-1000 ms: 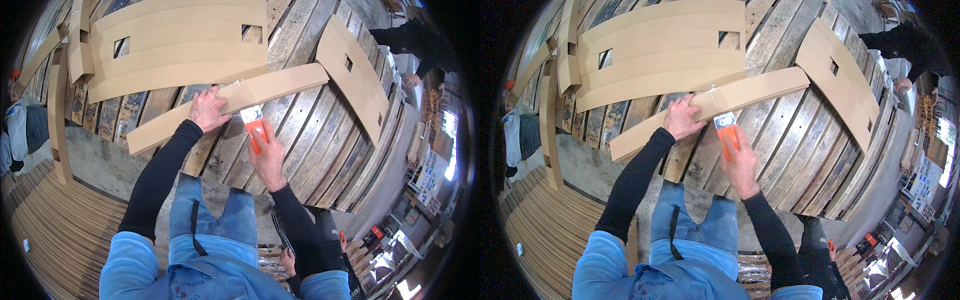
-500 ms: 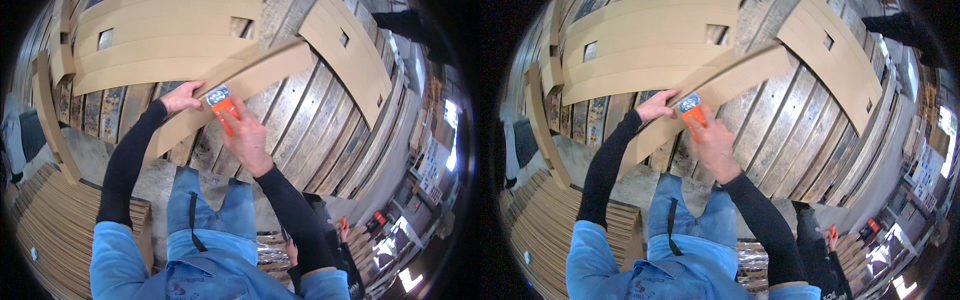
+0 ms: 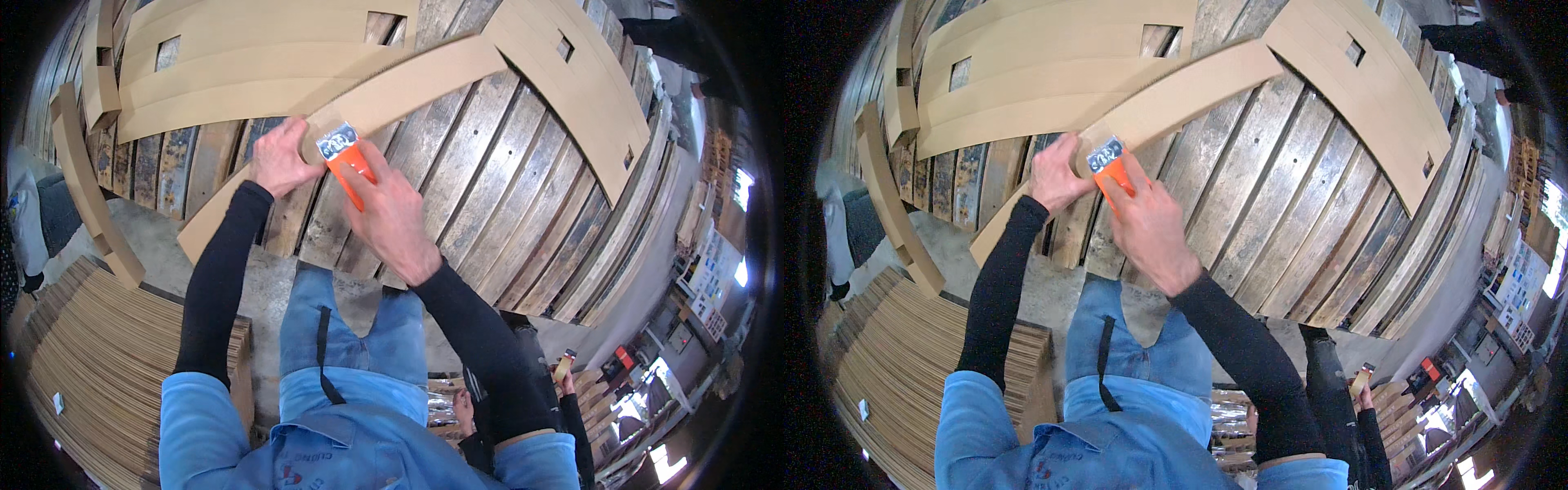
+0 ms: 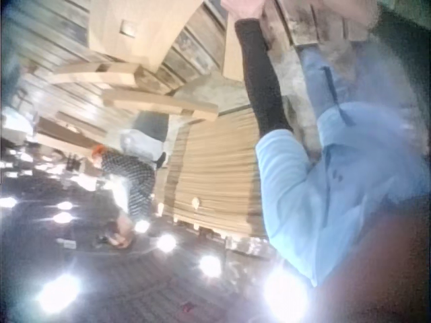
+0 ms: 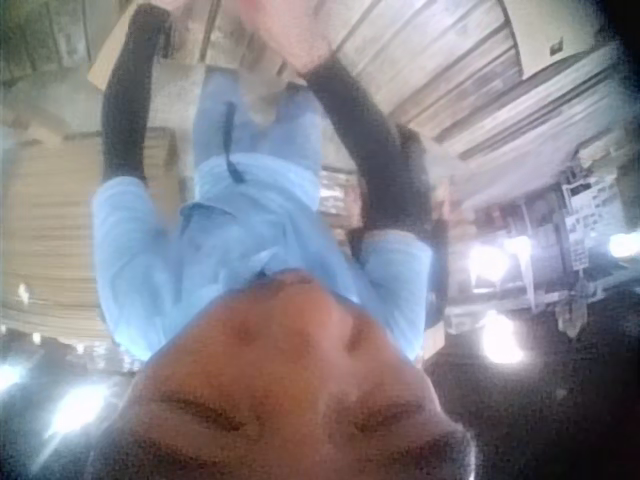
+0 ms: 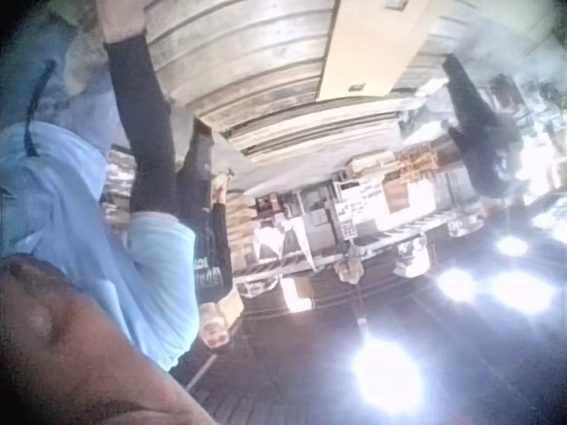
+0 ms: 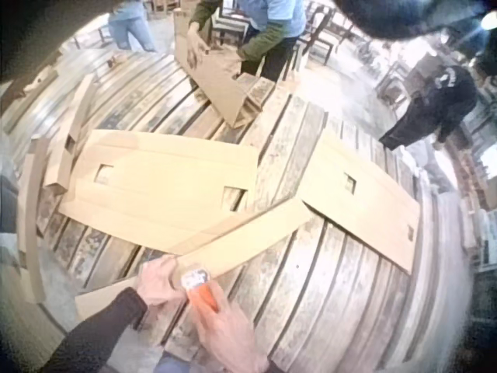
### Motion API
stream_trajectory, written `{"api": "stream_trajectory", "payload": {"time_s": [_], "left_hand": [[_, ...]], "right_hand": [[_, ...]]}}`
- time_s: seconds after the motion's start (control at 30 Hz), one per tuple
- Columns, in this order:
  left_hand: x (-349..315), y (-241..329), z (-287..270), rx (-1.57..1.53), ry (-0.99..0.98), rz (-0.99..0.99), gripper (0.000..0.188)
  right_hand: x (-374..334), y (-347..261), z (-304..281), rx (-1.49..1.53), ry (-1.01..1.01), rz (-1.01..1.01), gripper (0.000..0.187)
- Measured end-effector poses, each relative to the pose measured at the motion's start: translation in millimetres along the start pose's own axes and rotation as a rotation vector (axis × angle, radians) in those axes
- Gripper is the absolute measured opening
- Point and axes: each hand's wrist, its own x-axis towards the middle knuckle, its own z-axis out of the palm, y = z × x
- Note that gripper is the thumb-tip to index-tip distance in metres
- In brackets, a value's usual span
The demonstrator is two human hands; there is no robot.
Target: The person assembles flat cardboard pieces on a wooden pallet by hand, using a handheld tape dispenser to apply adhesive tape and secure the pieces together. The person repeatedly picks up cardboard, aligns them, and tapes them in place.
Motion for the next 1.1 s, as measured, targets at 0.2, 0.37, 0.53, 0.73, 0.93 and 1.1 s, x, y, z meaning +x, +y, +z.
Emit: {"api": "stream_trajectory", "payload": {"time_s": [0.2, 0.37, 0.53, 0.73, 0.93, 1.1], "left_hand": [[8.9, -21.4, -6.0, -0.737, -0.539, -0.386, 0.06], [-8.8, -0.8, 2.2, -0.219, -0.177, -0.014, 0.053], [-33.8, 51.1, 10.6, 0.181, -0.109, 0.134, 0.048], [-30.6, 38.0, 14.7, 0.25, -0.181, 0.054, 0.05], [-16.7, 55.6, 18.4, 0.371, -0.139, 0.052, 0.07], [-8.5, 44.8, 62.2, 0.628, 0.053, -0.011, 0.062]], "right_hand": [[-65.7, 24.3, 10.1, 0.016, -0.024, 0.04, 0.06], [-78.0, 54.1, 27.8, 0.01, 0.062, -0.029, 0.061], [-57.2, 42.6, 26.2, 0.023, 0.047, -0.026, 0.057], [-87.1, 38.1, 17.9, 0.069, 0.033, 0.074, 0.053], [-57.0, 22.3, 21.1, -0.062, 0.037, 0.177, 0.033], [-11.9, 2.7, 15.0, -0.19, -0.178, 0.195, 0.02]]}}
